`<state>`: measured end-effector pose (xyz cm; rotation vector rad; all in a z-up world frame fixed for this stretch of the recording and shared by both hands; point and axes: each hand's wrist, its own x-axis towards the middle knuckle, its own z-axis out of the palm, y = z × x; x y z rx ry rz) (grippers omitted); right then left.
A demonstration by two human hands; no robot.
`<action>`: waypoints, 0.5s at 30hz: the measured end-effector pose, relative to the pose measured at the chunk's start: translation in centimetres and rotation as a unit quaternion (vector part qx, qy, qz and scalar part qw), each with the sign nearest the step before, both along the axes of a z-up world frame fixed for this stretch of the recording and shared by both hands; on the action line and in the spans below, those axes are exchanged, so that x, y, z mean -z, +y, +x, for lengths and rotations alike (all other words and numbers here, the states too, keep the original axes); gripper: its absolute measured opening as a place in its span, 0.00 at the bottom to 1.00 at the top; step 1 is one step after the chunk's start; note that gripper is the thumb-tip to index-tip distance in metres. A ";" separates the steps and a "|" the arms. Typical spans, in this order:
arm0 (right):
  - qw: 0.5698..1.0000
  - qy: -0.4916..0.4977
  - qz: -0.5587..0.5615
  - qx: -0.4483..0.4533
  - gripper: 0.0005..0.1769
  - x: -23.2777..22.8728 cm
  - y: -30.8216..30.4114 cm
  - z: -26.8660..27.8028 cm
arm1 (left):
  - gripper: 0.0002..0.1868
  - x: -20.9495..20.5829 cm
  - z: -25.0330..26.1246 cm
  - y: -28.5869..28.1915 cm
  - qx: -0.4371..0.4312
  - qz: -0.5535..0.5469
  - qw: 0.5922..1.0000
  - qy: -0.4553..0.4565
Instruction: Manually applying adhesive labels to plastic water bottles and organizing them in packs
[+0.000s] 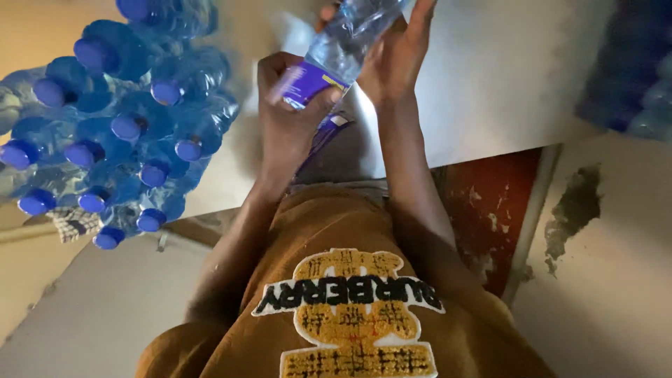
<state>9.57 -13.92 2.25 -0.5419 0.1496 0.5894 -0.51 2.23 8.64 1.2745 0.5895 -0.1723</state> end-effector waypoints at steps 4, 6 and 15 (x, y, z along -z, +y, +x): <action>0.982 -0.077 0.156 0.075 0.44 -1.4 -2.3 -1.2 | 0.28 -2.3 -0.9 -1.0 0.076 0.185 0.957 -0.211; 0.964 -0.110 0.241 0.023 0.47 -1.0 -3.3 -1.2 | 0.27 -3.1 -1.2 -1.2 0.066 0.171 0.959 -0.215; 0.911 -0.266 0.314 0.037 0.14 -6.9 -3.8 -2.4 | 0.31 -7.3 -3.9 -2.7 0.143 0.081 0.965 -0.203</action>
